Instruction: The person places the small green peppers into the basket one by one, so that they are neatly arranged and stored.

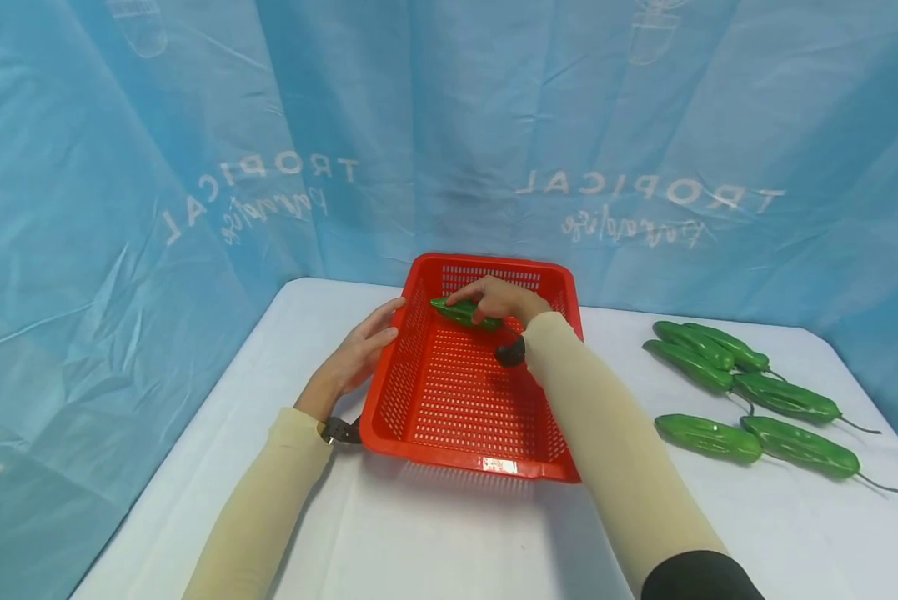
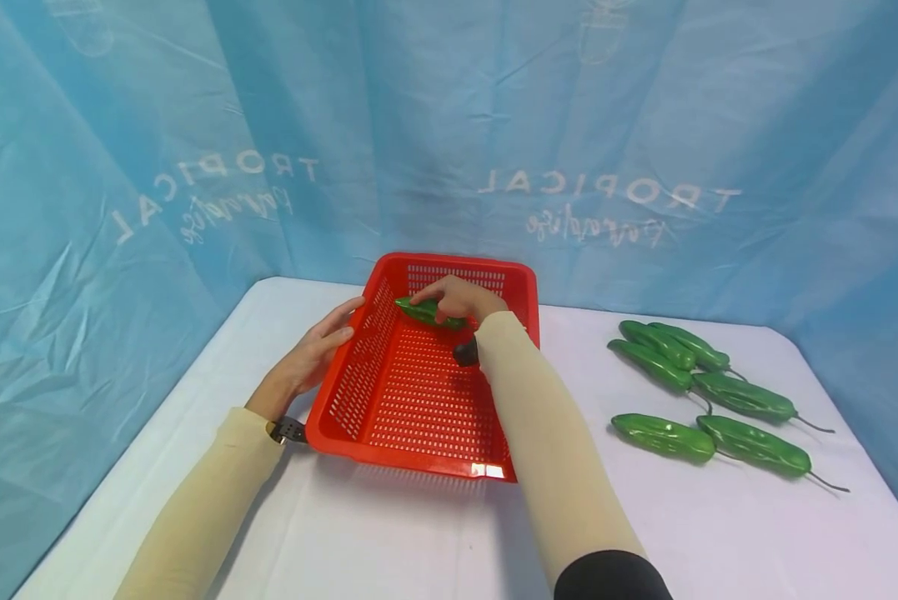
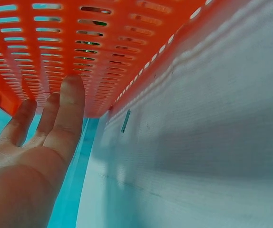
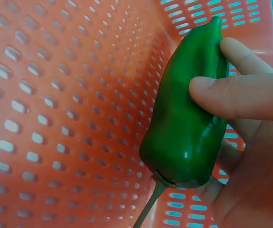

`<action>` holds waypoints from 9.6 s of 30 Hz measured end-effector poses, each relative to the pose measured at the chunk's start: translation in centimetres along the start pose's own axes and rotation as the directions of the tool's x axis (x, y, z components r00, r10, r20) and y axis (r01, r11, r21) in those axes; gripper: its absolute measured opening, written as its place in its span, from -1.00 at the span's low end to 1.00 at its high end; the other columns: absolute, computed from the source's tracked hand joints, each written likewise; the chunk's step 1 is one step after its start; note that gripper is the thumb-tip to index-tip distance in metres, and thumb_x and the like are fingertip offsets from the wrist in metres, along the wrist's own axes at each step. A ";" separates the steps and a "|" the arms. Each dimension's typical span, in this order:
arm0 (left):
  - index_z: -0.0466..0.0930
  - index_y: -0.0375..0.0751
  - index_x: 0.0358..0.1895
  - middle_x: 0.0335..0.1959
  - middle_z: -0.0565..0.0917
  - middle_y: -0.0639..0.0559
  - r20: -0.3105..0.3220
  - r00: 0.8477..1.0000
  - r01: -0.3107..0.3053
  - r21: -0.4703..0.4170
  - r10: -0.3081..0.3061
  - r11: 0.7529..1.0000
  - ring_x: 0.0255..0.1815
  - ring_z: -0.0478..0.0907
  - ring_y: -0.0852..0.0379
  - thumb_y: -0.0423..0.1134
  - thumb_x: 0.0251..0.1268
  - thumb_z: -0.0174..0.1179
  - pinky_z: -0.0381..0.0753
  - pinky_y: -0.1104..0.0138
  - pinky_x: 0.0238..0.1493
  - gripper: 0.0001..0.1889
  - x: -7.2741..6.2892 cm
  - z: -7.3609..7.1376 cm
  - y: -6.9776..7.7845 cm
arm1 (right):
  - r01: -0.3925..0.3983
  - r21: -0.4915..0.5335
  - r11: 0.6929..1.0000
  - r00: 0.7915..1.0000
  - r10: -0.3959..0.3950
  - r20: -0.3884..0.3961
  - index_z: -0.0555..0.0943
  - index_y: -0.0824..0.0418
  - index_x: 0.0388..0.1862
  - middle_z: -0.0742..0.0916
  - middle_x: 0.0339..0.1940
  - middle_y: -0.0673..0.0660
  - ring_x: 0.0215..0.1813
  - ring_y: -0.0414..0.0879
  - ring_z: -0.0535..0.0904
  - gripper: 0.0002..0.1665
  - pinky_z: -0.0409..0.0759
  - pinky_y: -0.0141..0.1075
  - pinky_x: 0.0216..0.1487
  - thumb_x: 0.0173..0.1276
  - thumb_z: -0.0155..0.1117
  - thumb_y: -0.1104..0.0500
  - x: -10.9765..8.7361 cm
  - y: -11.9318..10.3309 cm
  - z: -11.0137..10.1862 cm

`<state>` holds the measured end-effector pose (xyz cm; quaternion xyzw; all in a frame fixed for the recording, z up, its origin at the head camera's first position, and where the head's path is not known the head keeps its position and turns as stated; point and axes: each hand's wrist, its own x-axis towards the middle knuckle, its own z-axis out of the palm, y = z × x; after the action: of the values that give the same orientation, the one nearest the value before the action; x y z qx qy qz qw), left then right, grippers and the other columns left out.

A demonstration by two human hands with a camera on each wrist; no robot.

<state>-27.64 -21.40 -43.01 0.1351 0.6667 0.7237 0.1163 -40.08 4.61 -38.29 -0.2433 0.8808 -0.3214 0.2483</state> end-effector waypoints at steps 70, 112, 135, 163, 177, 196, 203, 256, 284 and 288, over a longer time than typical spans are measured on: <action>0.02 0.11 0.58 0.59 0.15 -0.08 -0.025 1.000 0.001 0.001 -0.001 1.000 0.50 0.29 -0.19 -0.23 0.54 -0.11 0.60 0.24 0.24 -0.39 -0.3 0.3 0.0 | 0.181 0.070 0.981 0.982 -0.177 -0.058 0.34 0.02 0.50 0.43 0.50 0.18 0.51 0.15 0.31 -0.29 0.43 0.09 0.43 0.39 0.25 0.23 -2.7 -2.5 -3.5; -0.01 0.15 0.59 0.59 0.14 -0.12 -0.034 0.999 0.021 0.011 -0.021 1.000 0.28 0.51 0.18 -0.18 0.52 -0.07 0.68 0.33 0.10 -0.36 -0.4 0.8 0.6 | 0.281 -0.238 0.930 0.915 -0.334 -0.225 0.47 0.01 0.39 0.52 0.42 0.10 0.41 -0.03 0.39 -0.34 0.52 0.03 0.33 0.31 0.39 0.14 -24.8 4.1 -7.4; -0.02 0.17 0.59 0.59 0.13 -0.11 -0.035 0.999 0.039 0.020 -0.038 0.999 0.26 0.51 0.20 -0.15 0.53 -0.07 0.68 0.32 0.10 -0.37 -0.4 0.8 0.1 | 0.244 -0.345 0.906 0.865 -0.365 -0.345 0.42 0.08 0.42 0.41 0.33 -0.52 0.29 -0.71 0.30 -0.24 0.43 -0.72 0.10 0.24 0.41 0.33 -34.1 13.2 -6.0; -0.04 0.11 0.59 0.57 0.12 -0.16 -0.004 1.000 0.002 0.017 -0.002 1.000 0.28 0.47 0.16 -0.18 0.56 -0.11 0.67 0.34 0.10 -0.38 -0.3 0.3 -0.1 | -0.055 -0.247 0.967 0.964 -0.013 -0.265 0.56 0.05 0.28 0.60 0.33 0.21 0.35 -0.11 0.44 -0.45 0.48 0.30 0.22 0.29 0.33 0.27 -32.7 17.1 -3.6; -0.01 0.02 0.58 0.48 0.22 -0.12 -0.016 1.000 -0.024 -0.017 0.024 1.000 0.19 0.51 0.20 -0.22 0.56 -0.10 0.69 0.36 0.07 -0.39 -0.2 0.4 0.1 | -0.027 -0.348 0.937 0.972 -0.056 -0.227 0.58 0.11 0.26 0.67 0.25 0.17 0.28 0.10 0.53 -0.42 0.61 0.07 0.16 0.21 0.35 0.34 -31.3 18.6 -2.9; -0.01 0.03 0.58 0.52 0.18 -0.18 -0.033 0.999 -0.007 0.002 0.007 1.000 0.21 0.50 0.17 -0.22 0.56 -0.12 0.68 0.37 0.08 -0.40 -0.4 0.3 0.2 | 0.096 -0.307 0.947 0.961 -0.168 -0.221 0.56 0.08 0.16 0.71 0.04 0.08 0.00 -0.25 0.58 -0.48 0.63 -0.31 -0.10 0.21 0.44 0.28 -30.0 18.2 -1.9; 0.00 0.04 0.58 0.52 0.18 -0.17 -0.028 1.000 -0.010 -0.021 0.009 1.000 0.19 0.52 0.18 -0.21 0.56 -0.12 0.69 0.37 0.07 -0.40 -0.4 0.4 0.1 | 0.069 -0.254 0.965 0.970 -0.125 -0.209 0.59 0.05 0.20 0.69 0.18 0.13 0.15 -0.35 0.54 -0.53 0.63 -0.29 0.03 0.30 0.37 0.18 -29.9 18.1 -1.6; 0.02 0.17 0.58 0.57 0.15 -0.12 -0.042 0.998 0.035 -0.044 -0.037 0.998 0.24 0.51 0.16 -0.15 0.54 -0.06 0.70 0.33 0.07 -0.39 -0.4 0.4 -0.2 | -0.026 -0.069 0.997 0.977 0.010 -0.214 0.49 -0.01 0.35 0.52 0.41 0.26 0.38 0.33 0.43 -0.41 0.63 -0.14 0.04 0.35 0.33 0.10 -30.9 14.9 -3.6; 0.02 0.11 0.58 0.56 0.15 -0.13 -0.051 0.999 0.013 -0.068 -0.016 0.998 0.25 0.51 0.14 -0.21 0.55 -0.10 0.70 0.32 0.08 -0.40 -0.6 0.4 -0.1 | 0.143 -0.197 0.970 0.984 -0.161 -0.078 0.52 0.02 0.35 0.54 0.39 0.17 0.36 0.20 0.46 -0.42 0.65 0.03 0.17 0.37 0.23 0.34 -24.3 1.3 -9.3; 0.01 0.10 0.58 0.58 0.13 -0.15 -0.039 0.999 0.009 -0.065 -0.012 0.998 0.26 0.50 0.14 -0.21 0.56 -0.11 0.69 0.33 0.09 -0.40 -0.5 0.6 0.0 | 0.163 -0.237 0.958 0.983 -0.177 -0.041 0.54 -0.06 0.32 0.60 0.30 0.12 0.18 0.06 0.55 -0.42 0.67 -0.13 0.00 0.36 0.23 0.34 -22.5 -0.8 -9.2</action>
<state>-26.93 -21.05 -43.02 0.1132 0.6457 0.7469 0.1112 -28.24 21.43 -25.26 -0.3353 0.8955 -0.2437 0.1621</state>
